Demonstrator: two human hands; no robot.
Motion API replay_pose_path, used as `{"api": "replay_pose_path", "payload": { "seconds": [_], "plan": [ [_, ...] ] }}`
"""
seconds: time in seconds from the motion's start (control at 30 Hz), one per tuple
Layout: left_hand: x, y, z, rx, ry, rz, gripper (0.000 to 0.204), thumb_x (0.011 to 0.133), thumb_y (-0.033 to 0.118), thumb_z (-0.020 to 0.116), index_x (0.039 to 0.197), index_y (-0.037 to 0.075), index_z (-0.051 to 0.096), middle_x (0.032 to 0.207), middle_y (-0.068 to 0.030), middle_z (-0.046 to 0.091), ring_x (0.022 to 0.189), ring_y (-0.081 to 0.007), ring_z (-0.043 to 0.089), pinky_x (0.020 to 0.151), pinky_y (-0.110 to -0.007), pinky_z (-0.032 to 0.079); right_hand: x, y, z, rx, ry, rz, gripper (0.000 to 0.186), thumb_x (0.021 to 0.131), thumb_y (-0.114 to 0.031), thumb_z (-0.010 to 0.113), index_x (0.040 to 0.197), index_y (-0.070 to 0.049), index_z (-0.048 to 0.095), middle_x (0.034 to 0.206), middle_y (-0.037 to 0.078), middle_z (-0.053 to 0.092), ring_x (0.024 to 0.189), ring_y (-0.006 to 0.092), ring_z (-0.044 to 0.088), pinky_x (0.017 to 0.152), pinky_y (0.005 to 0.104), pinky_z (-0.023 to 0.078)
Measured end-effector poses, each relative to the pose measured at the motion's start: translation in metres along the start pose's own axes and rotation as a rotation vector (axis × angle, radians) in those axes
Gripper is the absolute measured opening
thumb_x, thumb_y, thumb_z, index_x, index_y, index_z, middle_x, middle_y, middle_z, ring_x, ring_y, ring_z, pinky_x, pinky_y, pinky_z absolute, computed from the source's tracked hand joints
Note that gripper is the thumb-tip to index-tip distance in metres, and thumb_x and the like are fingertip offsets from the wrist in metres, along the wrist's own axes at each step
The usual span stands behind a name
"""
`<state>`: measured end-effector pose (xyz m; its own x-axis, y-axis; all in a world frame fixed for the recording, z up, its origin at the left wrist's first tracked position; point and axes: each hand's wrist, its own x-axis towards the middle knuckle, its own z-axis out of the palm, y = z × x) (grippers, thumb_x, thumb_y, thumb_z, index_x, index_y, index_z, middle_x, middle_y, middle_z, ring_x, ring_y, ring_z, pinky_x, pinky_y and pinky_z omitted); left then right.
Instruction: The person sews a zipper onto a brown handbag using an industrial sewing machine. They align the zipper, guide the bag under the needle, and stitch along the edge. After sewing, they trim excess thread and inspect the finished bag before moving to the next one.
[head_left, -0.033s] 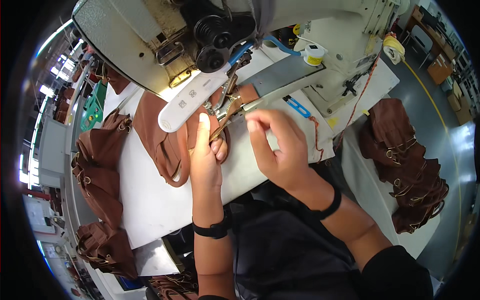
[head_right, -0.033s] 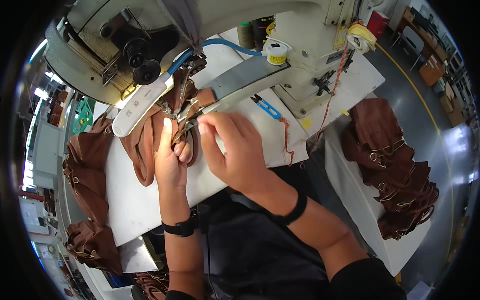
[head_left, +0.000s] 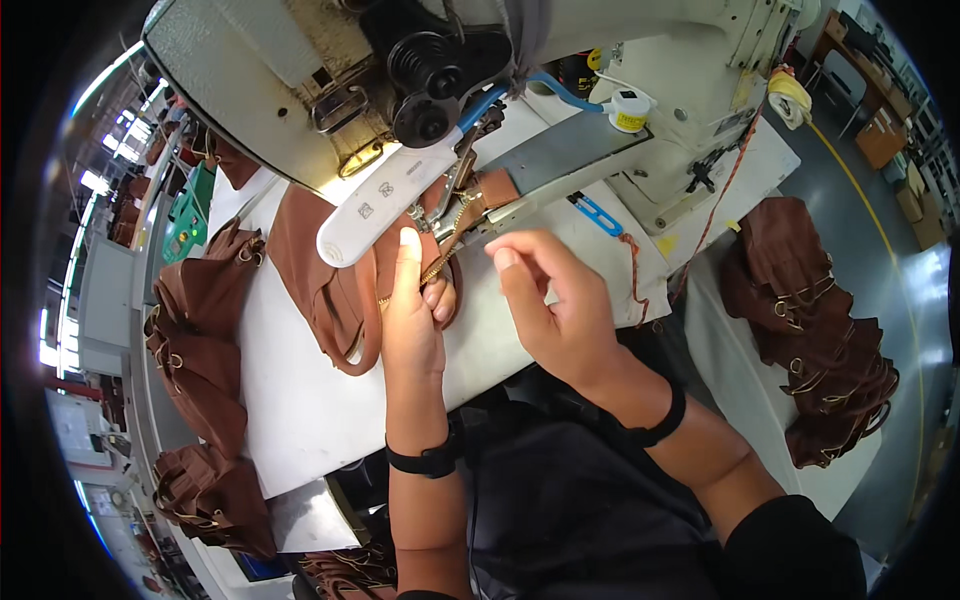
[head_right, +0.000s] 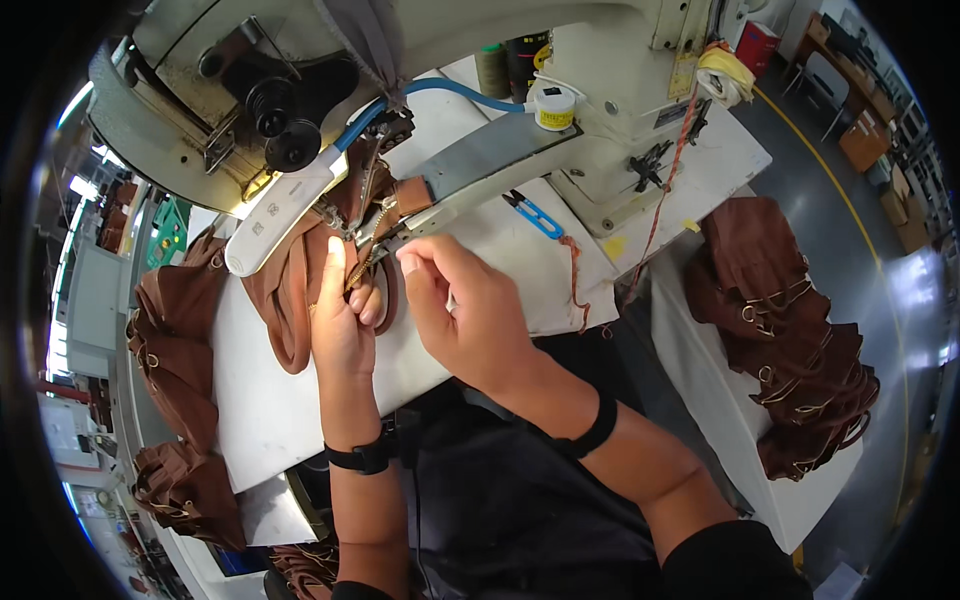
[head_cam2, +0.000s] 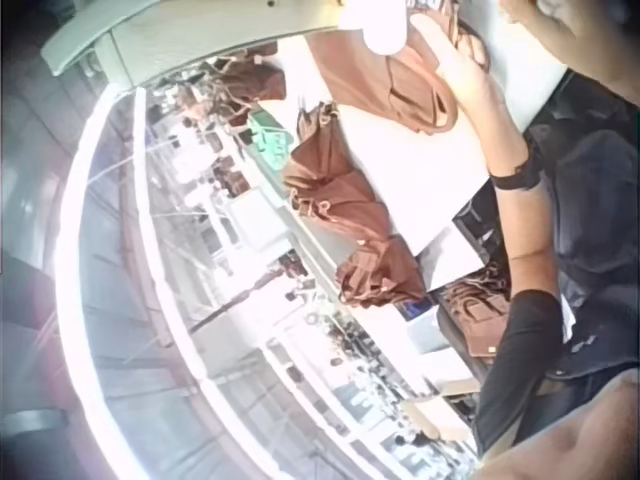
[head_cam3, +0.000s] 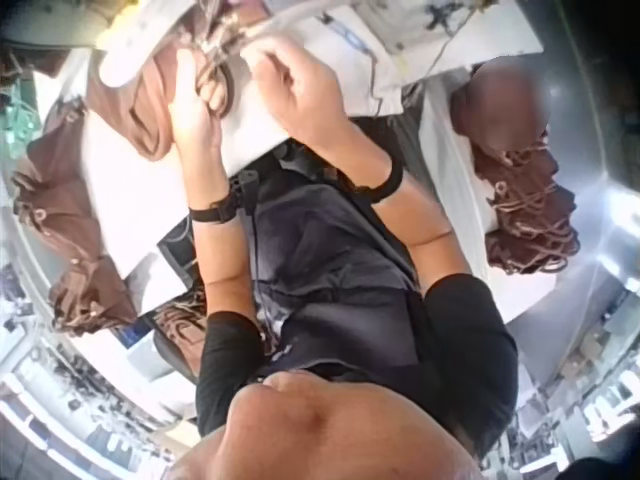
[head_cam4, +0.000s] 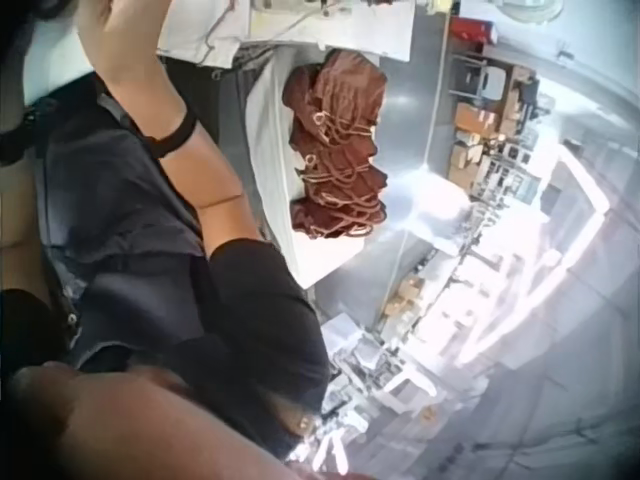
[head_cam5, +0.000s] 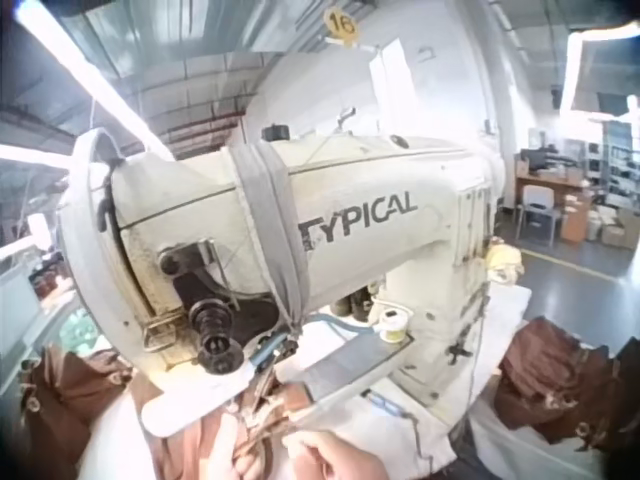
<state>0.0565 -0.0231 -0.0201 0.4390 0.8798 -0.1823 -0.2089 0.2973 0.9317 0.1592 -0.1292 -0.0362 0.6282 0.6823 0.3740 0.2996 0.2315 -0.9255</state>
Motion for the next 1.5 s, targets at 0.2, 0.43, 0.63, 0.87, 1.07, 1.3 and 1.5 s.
{"api": "replay_pose_path", "payload": {
  "seconds": [0.2, 0.43, 0.63, 0.87, 1.07, 1.3, 1.5],
  "plan": [
    [0.003, -0.008, -0.004, -0.039, -0.079, -0.008, 0.043, 0.111, 0.045, 0.05, 0.081, 0.016, 0.058, 0.057, 0.0077, 0.042, 0.048, -0.0052, 0.034, 0.046, -0.024, 0.023, 0.028, -0.005, 0.014, 0.616, -0.301, 0.478, 0.027, 0.105, -0.023, 0.061, 0.096, 0.0, 0.071, 0.079, 0.003, 0.071, 0.06, 0.005, 0.056, 0.056, 0.0219, 0.045],
    [0.001, -0.014, 0.002, -0.065, 0.036, 0.061, 0.043, 0.111, 0.042, 0.051, 0.077, 0.016, 0.055, 0.058, 0.0075, 0.043, 0.048, -0.0035, 0.036, 0.045, -0.022, 0.026, 0.024, -0.004, 0.024, 0.691, -0.19, 0.448, 0.015, 0.1, -0.011, 0.067, 0.095, 0.003, 0.067, 0.077, 0.006, 0.07, 0.061, 0.0047, 0.059, 0.055, 0.0217, 0.048],
    [0.005, -0.015, 0.004, -0.162, 0.072, 0.021, 0.041, 0.111, 0.04, 0.053, 0.078, 0.015, 0.058, 0.06, 0.0072, 0.047, 0.048, -0.0027, 0.038, 0.044, -0.021, 0.026, 0.02, 0.0, 0.037, 0.73, -0.081, 0.416, 0.01, 0.099, -0.007, 0.067, 0.095, 0.002, 0.064, 0.077, 0.005, 0.07, 0.064, 0.0047, 0.062, 0.057, 0.0204, 0.05],
    [0.009, -0.01, 0.001, -0.132, 0.021, 0.041, 0.041, 0.111, 0.04, 0.052, 0.08, 0.014, 0.06, 0.059, 0.0085, 0.046, 0.045, -0.0017, 0.035, 0.041, -0.021, 0.025, 0.024, -0.006, 0.043, 0.698, -0.049, 0.41, 0.011, 0.099, -0.007, 0.068, 0.094, 0.002, 0.065, 0.075, 0.004, 0.069, 0.062, 0.0041, 0.061, 0.055, 0.0206, 0.048],
    [-0.008, -0.017, 0.006, -0.053, 0.004, 0.057, 0.038, 0.112, 0.036, 0.05, 0.087, 0.01, 0.06, 0.067, 0.0046, 0.051, 0.054, -0.0039, 0.041, 0.048, -0.02, 0.031, 0.024, -0.009, 0.044, 0.655, -0.004, 0.466, 0.012, 0.1, -0.009, 0.068, 0.092, 0.0, 0.066, 0.072, 0.001, 0.065, 0.058, 0.0036, 0.056, 0.054, 0.0201, 0.046],
    [-0.066, 0.006, -0.019, 1.272, 0.193, 1.175, 0.023, 0.087, 0.009, 0.08, 0.105, 0.007, 0.066, 0.107, -0.0099, 0.067, 0.102, -0.0328, 0.059, 0.095, -0.044, 0.045, 0.021, -0.01, 0.039, 0.756, -0.052, 0.507, 0.014, 0.101, -0.013, 0.067, 0.099, 0.001, 0.069, 0.077, 0.003, 0.067, 0.06, 0.0059, 0.058, 0.055, 0.0212, 0.048],
    [-0.006, 0.01, -0.02, 1.326, 0.069, 1.182, 0.03, 0.084, 0.003, 0.075, 0.113, 0.005, 0.067, 0.124, -0.0117, 0.07, 0.118, -0.032, 0.064, 0.101, -0.044, 0.044, 0.022, -0.009, 0.038, 0.799, 0.053, 0.524, 0.017, 0.1, -0.016, 0.067, 0.092, 0.0, 0.068, 0.072, 0.001, 0.067, 0.055, 0.0039, 0.056, 0.05, 0.0213, 0.045]
  ]
}}
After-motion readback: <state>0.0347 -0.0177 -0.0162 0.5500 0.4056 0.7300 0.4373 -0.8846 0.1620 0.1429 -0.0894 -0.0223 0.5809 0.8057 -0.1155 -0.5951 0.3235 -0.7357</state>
